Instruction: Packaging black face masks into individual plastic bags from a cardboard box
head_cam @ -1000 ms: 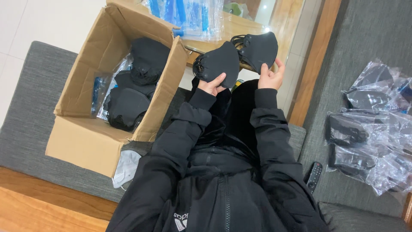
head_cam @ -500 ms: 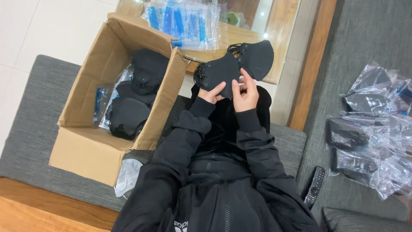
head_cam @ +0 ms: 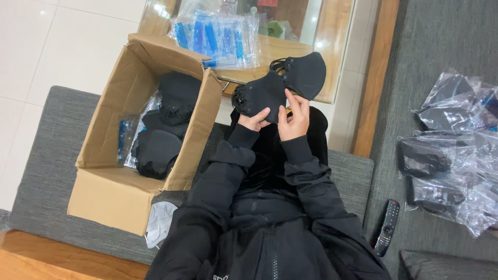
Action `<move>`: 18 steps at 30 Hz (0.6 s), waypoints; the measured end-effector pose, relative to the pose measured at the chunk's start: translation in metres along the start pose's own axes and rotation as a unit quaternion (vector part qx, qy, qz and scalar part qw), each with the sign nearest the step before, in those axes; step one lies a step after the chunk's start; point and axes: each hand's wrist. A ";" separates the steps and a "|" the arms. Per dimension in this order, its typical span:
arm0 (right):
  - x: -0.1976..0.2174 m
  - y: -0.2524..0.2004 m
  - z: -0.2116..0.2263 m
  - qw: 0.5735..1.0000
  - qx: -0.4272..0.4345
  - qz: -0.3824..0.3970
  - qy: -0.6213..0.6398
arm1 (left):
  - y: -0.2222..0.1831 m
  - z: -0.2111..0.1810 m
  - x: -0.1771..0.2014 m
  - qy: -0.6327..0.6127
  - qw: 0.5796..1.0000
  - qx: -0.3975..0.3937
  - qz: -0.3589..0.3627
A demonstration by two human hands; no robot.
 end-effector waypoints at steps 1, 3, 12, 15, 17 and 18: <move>0.000 -0.001 -0.003 1.000 0.000 0.000 0.001 | -0.004 0.001 0.000 0.001 1.000 0.000 0.000; 0.000 0.001 -0.009 0.998 -0.051 -0.015 0.021 | -0.007 0.002 -0.003 -0.004 1.000 0.011 -0.008; -0.011 -0.019 -0.031 0.998 0.034 0.023 -0.053 | -0.004 -0.010 -0.003 -0.011 1.000 0.009 -0.021; -0.012 -0.020 -0.033 0.997 0.027 0.010 -0.066 | -0.007 -0.012 -0.003 0.002 1.000 -0.018 -0.008; -0.009 -0.016 -0.025 0.998 0.018 0.005 -0.057 | -0.008 -0.009 -0.001 0.009 1.000 -0.026 -0.005; -0.007 -0.012 -0.021 0.999 0.012 0.001 -0.048 | -0.007 -0.009 -0.001 0.014 0.999 -0.035 -0.001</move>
Point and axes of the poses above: each hand's wrist, its own y-axis towards the middle knuckle, its own x-axis out of the back of the hand, z = x × y, and after that the axes turned 5 degrees about y, right-handed
